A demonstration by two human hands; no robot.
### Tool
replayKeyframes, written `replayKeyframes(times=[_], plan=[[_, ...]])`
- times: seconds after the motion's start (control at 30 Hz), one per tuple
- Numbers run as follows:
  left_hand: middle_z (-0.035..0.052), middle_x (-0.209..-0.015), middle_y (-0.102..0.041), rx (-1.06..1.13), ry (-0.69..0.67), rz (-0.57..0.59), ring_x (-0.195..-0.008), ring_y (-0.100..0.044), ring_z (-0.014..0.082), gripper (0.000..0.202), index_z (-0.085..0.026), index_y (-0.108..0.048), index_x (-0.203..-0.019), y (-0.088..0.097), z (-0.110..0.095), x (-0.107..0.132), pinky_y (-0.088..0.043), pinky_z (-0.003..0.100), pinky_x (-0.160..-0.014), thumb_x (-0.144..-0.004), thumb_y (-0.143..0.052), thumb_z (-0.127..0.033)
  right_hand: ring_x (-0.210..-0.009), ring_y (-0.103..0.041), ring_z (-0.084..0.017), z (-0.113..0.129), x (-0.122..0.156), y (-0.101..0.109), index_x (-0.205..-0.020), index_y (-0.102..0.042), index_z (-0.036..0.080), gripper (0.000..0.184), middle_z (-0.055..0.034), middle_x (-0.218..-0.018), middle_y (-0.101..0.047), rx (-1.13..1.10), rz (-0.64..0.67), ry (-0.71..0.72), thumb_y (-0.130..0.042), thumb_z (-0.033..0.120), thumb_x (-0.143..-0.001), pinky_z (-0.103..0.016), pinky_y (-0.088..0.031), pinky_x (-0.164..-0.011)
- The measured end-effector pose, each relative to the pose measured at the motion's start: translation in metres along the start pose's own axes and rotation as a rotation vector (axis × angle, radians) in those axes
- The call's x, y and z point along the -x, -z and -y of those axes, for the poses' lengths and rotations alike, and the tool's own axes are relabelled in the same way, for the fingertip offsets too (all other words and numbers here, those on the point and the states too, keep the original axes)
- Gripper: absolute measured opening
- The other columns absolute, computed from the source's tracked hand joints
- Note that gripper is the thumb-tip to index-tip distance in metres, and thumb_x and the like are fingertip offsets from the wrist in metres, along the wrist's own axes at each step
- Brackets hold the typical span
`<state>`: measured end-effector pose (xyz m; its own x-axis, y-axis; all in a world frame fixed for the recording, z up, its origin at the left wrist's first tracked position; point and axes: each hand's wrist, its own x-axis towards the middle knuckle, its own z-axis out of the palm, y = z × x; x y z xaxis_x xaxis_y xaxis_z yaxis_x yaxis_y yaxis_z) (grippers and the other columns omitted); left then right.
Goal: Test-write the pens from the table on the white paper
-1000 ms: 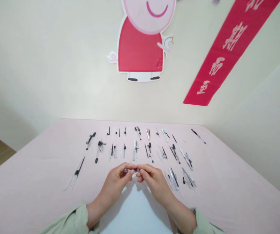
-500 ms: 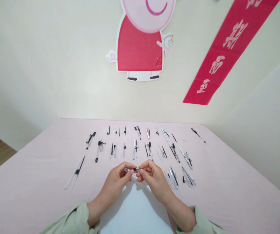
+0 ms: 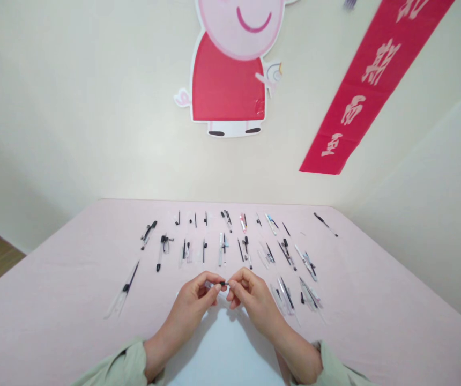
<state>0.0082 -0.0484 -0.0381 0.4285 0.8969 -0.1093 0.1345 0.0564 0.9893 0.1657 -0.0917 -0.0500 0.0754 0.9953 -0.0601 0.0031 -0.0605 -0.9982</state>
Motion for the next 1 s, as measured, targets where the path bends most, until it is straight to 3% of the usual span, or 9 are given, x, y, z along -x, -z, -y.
replayKeyframes(times=[0.3,0.73,1.0], plan=[[0.0014,-0.073,-0.069,0.034,-0.004,0.022,-0.057,-0.055,0.0137,0.024,-0.018,-0.066,-0.086,-0.0003,0.0038,0.0,-0.042,0.025,-0.056,-0.076,-0.062,-0.039,-0.059,-0.06,-0.012,-0.0004,0.0048,0.0014,-0.079,-0.054,0.018,0.022,0.0008,-0.07,-0.061,0.094,0.002,0.116,-0.057,0.038,-0.088,-0.024,-0.048,-0.058],[0.0022,-0.08,-0.065,0.044,-0.014,0.007,-0.064,-0.057,0.0152,0.024,-0.018,-0.064,-0.088,-0.0012,0.0029,0.0006,-0.045,0.027,-0.063,-0.075,-0.062,-0.038,-0.068,-0.062,-0.014,0.0018,0.0051,0.0002,-0.086,-0.057,0.018,0.004,-0.0005,-0.079,-0.061,0.161,0.027,0.176,-0.056,0.022,-0.086,-0.027,-0.048,-0.064],[-0.0021,-0.076,-0.058,0.082,-0.027,-0.01,-0.062,-0.054,0.0128,0.019,-0.019,-0.057,-0.08,0.0001,0.0015,0.0023,-0.042,0.025,-0.059,-0.074,-0.064,-0.036,-0.072,-0.062,-0.015,0.0013,0.0047,0.0023,-0.088,-0.061,0.018,0.007,-0.0019,-0.083,-0.065,0.162,0.034,0.182,-0.055,0.023,-0.087,-0.027,-0.048,-0.068]])
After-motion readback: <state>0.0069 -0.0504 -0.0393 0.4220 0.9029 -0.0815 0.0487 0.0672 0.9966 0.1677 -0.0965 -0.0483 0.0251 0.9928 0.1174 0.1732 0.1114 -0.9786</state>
